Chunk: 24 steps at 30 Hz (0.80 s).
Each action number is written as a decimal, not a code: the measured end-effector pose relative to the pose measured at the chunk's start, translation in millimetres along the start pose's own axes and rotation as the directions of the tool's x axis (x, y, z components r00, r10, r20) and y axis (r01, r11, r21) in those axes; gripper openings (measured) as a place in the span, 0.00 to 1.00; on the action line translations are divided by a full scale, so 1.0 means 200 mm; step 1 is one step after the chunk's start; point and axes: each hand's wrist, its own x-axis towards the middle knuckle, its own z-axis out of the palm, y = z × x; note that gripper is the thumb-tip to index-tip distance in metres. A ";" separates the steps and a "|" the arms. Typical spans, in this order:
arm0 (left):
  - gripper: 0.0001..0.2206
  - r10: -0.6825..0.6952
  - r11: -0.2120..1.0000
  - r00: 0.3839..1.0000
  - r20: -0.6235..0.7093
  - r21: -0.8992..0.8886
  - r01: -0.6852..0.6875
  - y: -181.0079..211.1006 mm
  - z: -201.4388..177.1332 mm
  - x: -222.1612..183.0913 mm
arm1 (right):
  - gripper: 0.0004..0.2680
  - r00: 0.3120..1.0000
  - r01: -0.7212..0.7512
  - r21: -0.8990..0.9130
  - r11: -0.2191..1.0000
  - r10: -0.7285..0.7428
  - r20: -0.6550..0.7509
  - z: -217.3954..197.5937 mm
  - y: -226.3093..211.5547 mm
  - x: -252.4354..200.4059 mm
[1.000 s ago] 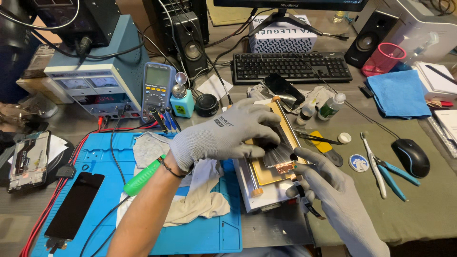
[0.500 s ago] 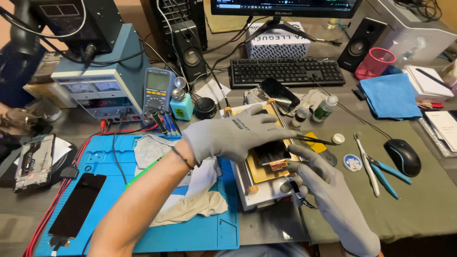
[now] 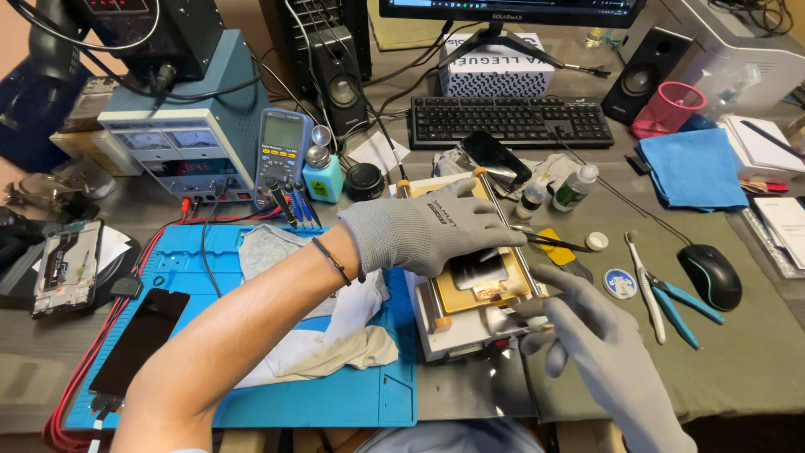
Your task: The person applies adhesive from a small bottle onto a mobile phone screen frame and then wipes the screen surface with a white cloth.
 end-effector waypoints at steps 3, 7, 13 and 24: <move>0.54 -0.021 0.998 0.999 0.026 -0.061 0.022 0.03 -0.06 -0.02 | 0.16 0.976 0.123 -0.118 0.985 -0.141 -0.168 -0.03 0.02 -0.10; 0.48 0.023 0.996 0.991 -0.133 -0.080 -0.034 0.18 -0.28 -0.17 | 0.13 0.637 0.589 -0.499 0.635 -0.745 -0.196 -0.13 0.28 -0.10; 0.19 -0.146 0.975 0.850 -0.506 -0.222 0.035 0.35 -0.22 -0.31 | 0.13 0.551 0.577 -0.656 0.486 -0.825 -0.127 -0.30 0.49 0.08; 0.21 -0.235 0.969 0.607 -0.759 -0.135 0.207 0.31 0.31 -0.45 | 0.23 0.815 0.560 -0.273 0.782 -0.579 0.015 -0.21 0.21 0.89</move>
